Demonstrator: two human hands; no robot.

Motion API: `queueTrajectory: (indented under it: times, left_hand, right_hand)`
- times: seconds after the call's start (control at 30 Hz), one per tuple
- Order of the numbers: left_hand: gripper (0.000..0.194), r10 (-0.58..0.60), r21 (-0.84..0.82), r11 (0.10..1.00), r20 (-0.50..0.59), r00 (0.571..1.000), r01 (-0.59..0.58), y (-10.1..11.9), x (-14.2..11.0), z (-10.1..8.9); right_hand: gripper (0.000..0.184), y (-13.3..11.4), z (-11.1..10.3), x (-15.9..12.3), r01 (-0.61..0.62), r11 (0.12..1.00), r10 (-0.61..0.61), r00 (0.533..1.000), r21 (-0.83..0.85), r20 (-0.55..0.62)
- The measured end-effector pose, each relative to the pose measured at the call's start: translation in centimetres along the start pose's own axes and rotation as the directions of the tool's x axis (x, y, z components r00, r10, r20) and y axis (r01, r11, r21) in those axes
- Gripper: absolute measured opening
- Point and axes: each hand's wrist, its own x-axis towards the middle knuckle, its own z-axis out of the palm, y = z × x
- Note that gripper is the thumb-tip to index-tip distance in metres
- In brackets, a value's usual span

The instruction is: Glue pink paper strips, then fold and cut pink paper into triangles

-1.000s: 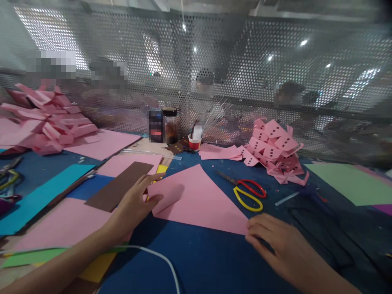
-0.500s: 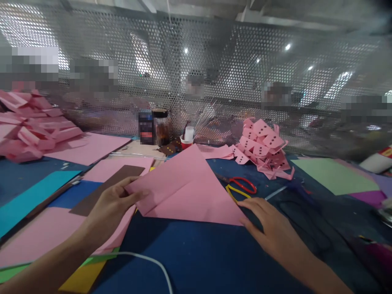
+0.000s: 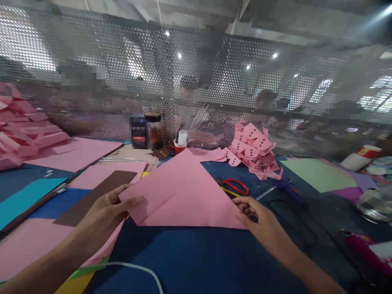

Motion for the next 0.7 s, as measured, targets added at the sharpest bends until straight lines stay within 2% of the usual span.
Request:
queueTrajectory:
  times: [0.13,0.27,0.37,0.47,0.6,0.7]
  left_hand:
    - [0.043,-0.02,0.007,1.0,-0.008,1.0,0.02,-0.2,0.2,0.0]
    - [0.056,-0.084,0.02,0.996,0.009,0.996,0.084,-0.4,-0.2,0.7]
    - [0.062,-0.137,0.059,0.989,0.049,0.989,0.134,-0.4,-1.1,1.4]
    - [0.061,-0.149,0.133,0.982,0.125,0.981,0.133,-0.2,-2.0,2.0]
    - [0.059,-0.178,0.169,0.974,0.143,0.974,0.153,-0.4,-2.7,2.5]
    - [0.061,-0.167,0.138,0.979,0.126,0.978,0.149,-0.6,-2.6,2.7]
  right_hand:
    - [0.029,0.0,-0.6,0.2,-0.05,0.991,0.06,0.996,0.125,-0.071]
    - [0.036,0.1,-1.6,0.6,-0.08,0.971,0.125,0.974,0.227,-0.19]
    - [0.042,0.1,-2.2,0.8,-0.096,0.954,0.172,0.951,0.284,-0.258]
    - [0.046,0.1,-2.4,0.9,-0.098,0.927,0.215,0.928,0.361,-0.303]
    - [0.054,0.2,-2.4,1.1,-0.075,0.872,0.257,0.911,0.484,-0.322]
    - [0.059,0.1,-2.4,1.2,-0.086,0.781,0.316,0.908,0.618,-0.273]
